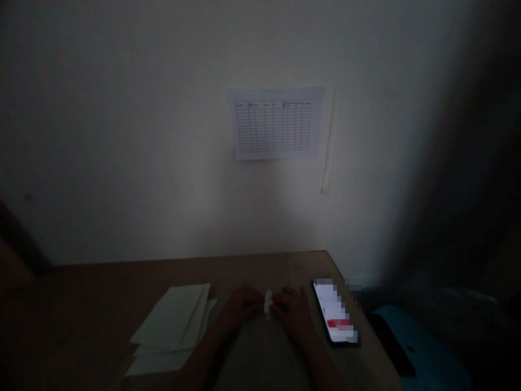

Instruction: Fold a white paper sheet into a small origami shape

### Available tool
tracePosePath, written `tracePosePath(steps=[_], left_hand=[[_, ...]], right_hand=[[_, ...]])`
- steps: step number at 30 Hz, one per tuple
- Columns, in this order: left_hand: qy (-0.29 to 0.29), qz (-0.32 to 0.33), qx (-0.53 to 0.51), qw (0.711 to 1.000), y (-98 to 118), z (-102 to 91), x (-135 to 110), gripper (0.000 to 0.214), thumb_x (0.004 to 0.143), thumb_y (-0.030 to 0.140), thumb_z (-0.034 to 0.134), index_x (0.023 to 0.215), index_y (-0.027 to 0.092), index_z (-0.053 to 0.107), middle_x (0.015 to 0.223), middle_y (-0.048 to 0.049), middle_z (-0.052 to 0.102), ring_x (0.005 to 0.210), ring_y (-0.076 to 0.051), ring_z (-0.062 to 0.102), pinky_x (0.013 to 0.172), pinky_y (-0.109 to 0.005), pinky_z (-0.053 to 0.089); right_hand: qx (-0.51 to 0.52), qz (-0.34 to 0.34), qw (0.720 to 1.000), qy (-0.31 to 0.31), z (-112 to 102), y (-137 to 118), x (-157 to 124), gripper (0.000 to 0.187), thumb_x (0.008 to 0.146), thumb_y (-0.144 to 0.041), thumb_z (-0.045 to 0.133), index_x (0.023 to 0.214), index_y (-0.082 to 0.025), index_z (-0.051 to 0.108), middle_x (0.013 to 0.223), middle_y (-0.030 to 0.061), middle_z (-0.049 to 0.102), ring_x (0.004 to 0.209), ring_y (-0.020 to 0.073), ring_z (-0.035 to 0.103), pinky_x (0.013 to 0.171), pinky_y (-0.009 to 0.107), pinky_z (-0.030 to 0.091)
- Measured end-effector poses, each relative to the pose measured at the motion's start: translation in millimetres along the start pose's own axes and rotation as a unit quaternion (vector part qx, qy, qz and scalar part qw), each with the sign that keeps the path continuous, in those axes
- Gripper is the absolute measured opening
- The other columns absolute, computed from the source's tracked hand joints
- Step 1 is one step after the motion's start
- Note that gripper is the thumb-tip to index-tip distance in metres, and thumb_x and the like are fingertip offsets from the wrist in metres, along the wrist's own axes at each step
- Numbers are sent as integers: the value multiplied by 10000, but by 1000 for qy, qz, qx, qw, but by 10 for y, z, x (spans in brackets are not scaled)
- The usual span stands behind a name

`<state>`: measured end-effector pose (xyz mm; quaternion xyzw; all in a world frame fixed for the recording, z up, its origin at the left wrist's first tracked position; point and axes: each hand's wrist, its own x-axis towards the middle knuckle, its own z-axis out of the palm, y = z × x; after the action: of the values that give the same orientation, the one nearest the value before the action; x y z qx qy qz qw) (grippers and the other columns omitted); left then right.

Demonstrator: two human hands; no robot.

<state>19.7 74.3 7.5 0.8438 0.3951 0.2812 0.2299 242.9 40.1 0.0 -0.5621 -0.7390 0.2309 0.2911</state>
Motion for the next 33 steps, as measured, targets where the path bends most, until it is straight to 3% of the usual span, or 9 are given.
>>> tracePosePath(steps=[5, 10, 17, 22, 33], left_hand=[[43, -25, 34, 998, -25, 72, 5, 195, 823, 356, 701, 963, 235, 762, 1065, -57, 736, 1032, -224, 644, 961, -361, 476], [75, -45, 71, 994, -60, 124, -23, 427, 727, 405, 788, 1118, 247, 718, 1204, -90, 662, 1143, -264, 587, 1005, -410, 463], [68, -39, 98, 992, -8, 158, -50, 522, 717, 467, 794, 1183, 261, 679, 1265, -106, 627, 1187, -301, 552, 1028, -469, 440], [63, -38, 81, 994, 3, 193, -29, 443, 750, 414, 776, 1154, 251, 694, 1242, -98, 639, 1166, -287, 561, 1018, -455, 441], [85, -47, -57, 994, 128, 233, 15, 181, 879, 327, 617, 994, 270, 744, 1138, -48, 684, 1086, -206, 607, 977, -369, 490]], right_hand=[[-4, -11, 1000, -2, 7, 18, -3, 246, 801, -355, 669, 1039, -323, 722, 1210, 19, 691, 1332, 282, 451, 1169, 555, 43], [-8, -22, 1000, 16, 5, 16, -23, 237, 793, -322, 664, 1023, -299, 714, 1265, 29, 657, 1309, 272, 467, 1167, 539, 80], [5, -28, 999, 23, -3, 27, -22, 296, 788, -273, 635, 1077, -290, 696, 1233, 36, 661, 1287, 253, 481, 1167, 489, 147], [25, -22, 999, 38, 6, 45, -12, 260, 781, -278, 632, 1031, -271, 701, 1175, 47, 674, 1212, 254, 539, 1150, 490, 209], [101, -21, 991, 86, 12, 39, -25, 182, 813, -318, 584, 950, -243, 677, 1052, 57, 694, 1056, 257, 608, 1020, 441, 405]])
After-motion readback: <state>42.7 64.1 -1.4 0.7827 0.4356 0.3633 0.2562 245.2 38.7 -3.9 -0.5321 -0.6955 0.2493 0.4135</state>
